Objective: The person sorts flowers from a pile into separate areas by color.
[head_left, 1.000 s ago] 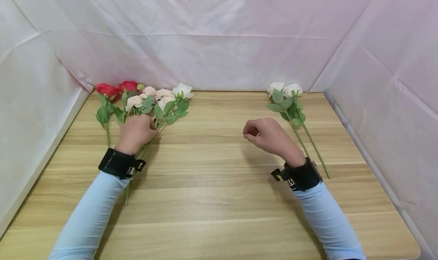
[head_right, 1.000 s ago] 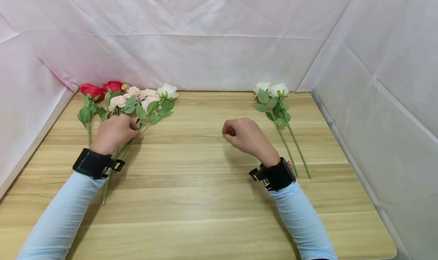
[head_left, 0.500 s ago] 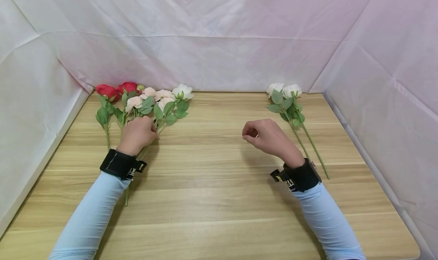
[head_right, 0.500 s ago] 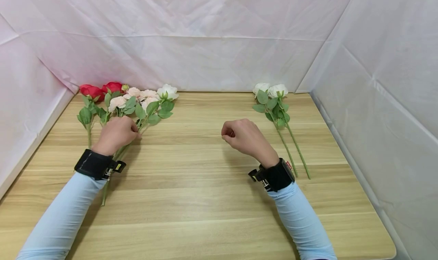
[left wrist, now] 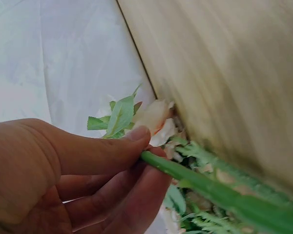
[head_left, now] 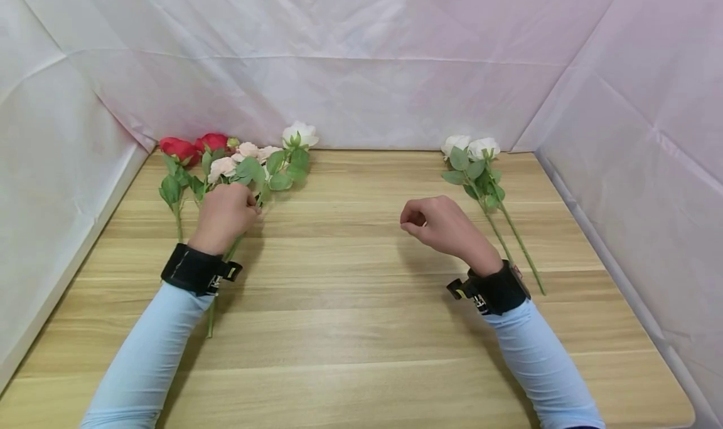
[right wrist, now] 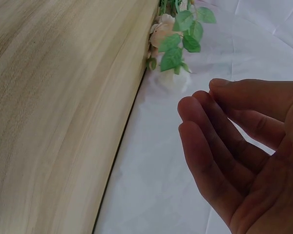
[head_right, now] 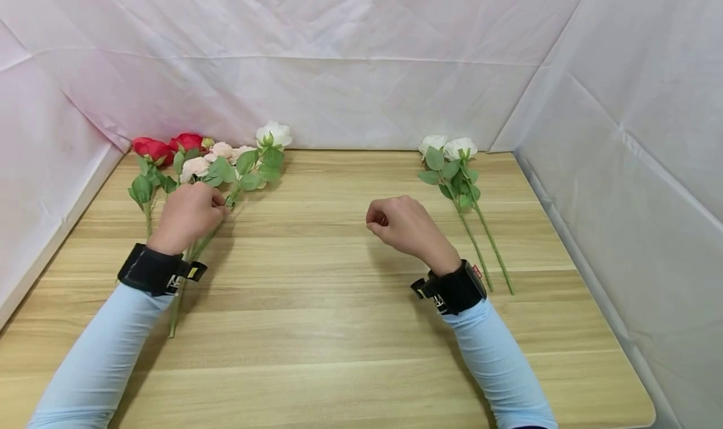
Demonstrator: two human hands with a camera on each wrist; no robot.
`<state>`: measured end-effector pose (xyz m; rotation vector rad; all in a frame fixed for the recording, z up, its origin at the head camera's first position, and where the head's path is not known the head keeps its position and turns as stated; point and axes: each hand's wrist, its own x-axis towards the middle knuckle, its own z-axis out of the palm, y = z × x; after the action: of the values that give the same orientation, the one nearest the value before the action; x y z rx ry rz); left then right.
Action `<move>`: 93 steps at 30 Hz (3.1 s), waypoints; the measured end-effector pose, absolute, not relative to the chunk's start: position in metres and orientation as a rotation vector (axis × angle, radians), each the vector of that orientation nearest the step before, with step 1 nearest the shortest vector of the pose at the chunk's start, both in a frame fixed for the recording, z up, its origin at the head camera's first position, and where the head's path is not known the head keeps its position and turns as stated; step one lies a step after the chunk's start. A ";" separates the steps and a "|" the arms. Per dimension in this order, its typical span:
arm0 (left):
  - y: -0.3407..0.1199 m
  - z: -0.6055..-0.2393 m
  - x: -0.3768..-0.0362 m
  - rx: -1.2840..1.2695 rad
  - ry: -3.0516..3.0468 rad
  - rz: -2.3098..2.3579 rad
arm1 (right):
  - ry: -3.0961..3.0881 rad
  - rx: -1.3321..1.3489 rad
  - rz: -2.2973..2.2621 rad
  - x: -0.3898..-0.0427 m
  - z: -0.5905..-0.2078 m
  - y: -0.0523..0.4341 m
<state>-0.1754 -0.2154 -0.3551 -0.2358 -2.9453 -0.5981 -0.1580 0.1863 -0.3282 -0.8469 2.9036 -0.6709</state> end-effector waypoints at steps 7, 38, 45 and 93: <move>-0.214 -0.343 -0.170 -0.195 -2.837 -0.623 | 2.907 -0.861 -0.664 -0.160 -0.330 0.186; -0.202 -0.321 -0.159 -0.209 -2.739 -0.648 | 2.919 -0.855 -0.652 -0.161 -0.330 0.188; -0.197 -0.319 -0.160 -0.300 -2.790 -0.742 | 2.906 -0.844 -0.654 -0.160 -0.330 0.186; -0.094 -0.336 -0.111 -0.770 -2.742 -1.119 | 2.453 -0.719 -1.526 -0.127 -0.354 0.119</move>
<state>-0.1106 -0.0940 -0.3364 -0.7705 -2.7417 -1.1195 -0.1268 0.1186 -0.3536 -0.7188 2.4533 -1.5258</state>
